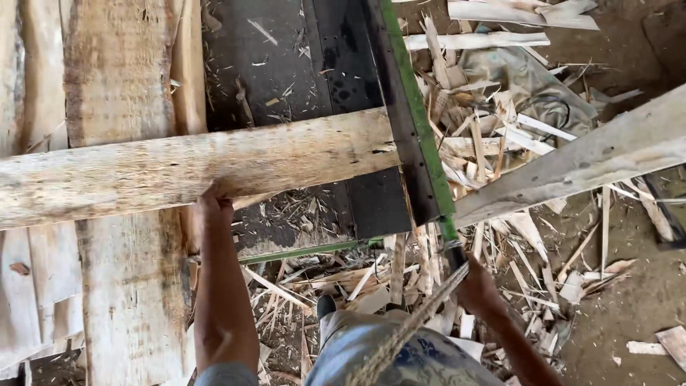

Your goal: Trimming thin strips of wood or bark using a manual guillotine-style lever cutter.

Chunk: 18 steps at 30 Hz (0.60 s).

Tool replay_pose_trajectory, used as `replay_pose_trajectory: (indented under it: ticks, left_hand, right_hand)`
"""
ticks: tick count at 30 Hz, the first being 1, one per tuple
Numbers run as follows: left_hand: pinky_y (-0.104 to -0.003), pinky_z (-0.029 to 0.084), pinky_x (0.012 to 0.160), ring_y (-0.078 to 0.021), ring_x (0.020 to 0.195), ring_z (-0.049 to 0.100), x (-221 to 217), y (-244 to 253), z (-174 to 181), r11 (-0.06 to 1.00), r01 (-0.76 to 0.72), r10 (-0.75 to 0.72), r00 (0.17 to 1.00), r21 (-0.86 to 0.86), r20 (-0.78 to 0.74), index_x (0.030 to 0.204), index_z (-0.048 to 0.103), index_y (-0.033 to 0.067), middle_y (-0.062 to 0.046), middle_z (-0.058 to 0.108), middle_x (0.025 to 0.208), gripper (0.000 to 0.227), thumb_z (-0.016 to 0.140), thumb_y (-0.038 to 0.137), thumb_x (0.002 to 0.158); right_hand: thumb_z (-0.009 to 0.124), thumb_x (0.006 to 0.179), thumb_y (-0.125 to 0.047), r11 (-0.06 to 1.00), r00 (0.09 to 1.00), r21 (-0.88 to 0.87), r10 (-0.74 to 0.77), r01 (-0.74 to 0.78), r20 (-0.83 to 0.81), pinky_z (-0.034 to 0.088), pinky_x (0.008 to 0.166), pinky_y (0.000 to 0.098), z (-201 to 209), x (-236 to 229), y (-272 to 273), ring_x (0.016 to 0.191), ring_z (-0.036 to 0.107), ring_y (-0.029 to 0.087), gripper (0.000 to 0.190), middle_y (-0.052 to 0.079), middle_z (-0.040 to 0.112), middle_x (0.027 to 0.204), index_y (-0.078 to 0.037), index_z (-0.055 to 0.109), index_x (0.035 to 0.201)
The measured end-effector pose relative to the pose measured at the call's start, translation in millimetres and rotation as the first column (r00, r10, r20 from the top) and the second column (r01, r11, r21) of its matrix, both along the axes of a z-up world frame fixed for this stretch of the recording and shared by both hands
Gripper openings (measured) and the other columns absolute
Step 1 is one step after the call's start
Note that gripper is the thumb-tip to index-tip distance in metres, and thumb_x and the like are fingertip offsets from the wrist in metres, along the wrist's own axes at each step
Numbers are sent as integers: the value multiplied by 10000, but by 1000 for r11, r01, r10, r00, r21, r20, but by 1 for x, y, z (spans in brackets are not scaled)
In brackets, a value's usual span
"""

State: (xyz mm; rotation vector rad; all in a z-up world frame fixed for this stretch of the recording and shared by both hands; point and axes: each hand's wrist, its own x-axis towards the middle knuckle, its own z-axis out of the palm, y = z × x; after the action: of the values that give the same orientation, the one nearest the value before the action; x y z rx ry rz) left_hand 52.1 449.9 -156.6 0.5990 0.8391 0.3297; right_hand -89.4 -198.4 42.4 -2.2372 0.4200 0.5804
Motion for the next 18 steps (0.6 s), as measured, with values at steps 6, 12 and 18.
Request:
replay_pose_trajectory:
  ticks: [6,12,18]
  left_hand:
    - [-338,615,683,-261,871,745,-8,-46,49,992,-122,122,992,-14,-33,1160,631,-82,-181,736,1092,249,697,-23,928]
    - [-420,677,712,-346,878,766,19,-91,26,988,-154,153,986,15,68,1138,592,-168,-276,721,1161,291,719,-31,915]
    - [-361,686,713,-288,889,713,3,-129,41,981,-164,178,972,105,-151,1229,545,-68,-210,668,1139,470,749,227,925]
  right_hand:
    - [676,962,-203,999,997,-31,16,-19,-78,505,399,363,102,5,18,486,602,206,544,169,707,731,-115,470,1458]
    - [580,952,-86,998,999,-39,38,-40,-37,550,395,348,80,2,12,510,651,217,525,168,702,790,-82,432,1455]
    - [634,907,-25,995,998,-91,23,-29,-64,573,422,340,36,0,5,590,688,259,605,250,720,904,-40,399,1465]
